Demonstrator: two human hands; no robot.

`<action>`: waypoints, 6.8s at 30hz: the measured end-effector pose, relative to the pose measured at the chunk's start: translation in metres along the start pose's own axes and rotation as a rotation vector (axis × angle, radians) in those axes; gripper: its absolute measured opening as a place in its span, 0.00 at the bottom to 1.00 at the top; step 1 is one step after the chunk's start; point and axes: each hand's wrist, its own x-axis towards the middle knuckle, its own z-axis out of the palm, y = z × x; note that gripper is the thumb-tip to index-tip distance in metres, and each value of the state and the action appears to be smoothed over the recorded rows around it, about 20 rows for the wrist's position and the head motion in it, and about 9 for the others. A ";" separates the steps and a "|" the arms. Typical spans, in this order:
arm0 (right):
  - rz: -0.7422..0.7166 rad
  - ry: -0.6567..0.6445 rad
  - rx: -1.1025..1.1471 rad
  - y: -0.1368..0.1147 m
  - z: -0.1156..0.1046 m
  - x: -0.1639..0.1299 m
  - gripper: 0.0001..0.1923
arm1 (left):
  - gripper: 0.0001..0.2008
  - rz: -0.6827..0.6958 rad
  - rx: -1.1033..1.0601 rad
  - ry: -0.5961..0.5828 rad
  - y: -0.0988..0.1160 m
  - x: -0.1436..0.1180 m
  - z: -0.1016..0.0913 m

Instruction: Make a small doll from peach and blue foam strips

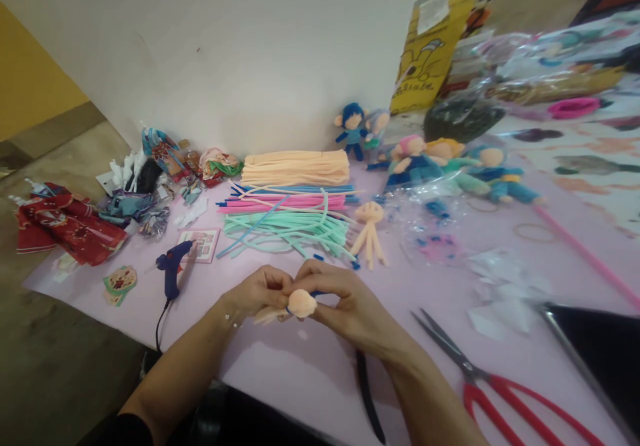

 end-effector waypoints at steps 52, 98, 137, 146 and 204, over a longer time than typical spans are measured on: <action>0.016 0.200 -0.440 0.029 -0.007 -0.004 0.23 | 0.32 0.316 -0.124 0.292 -0.009 0.024 0.006; -0.054 0.305 -0.360 0.023 0.002 -0.002 0.19 | 0.35 0.102 -0.283 0.333 -0.008 0.025 0.004; -0.073 0.074 -0.080 0.005 0.004 0.005 0.24 | 0.31 -0.031 -0.283 0.075 -0.012 0.013 -0.006; -0.016 0.188 -0.096 0.012 0.003 0.000 0.20 | 0.32 0.042 -0.244 0.285 -0.012 0.015 0.004; 0.122 0.425 -0.277 0.017 0.014 -0.003 0.15 | 0.27 0.412 -0.084 0.549 -0.011 0.018 0.018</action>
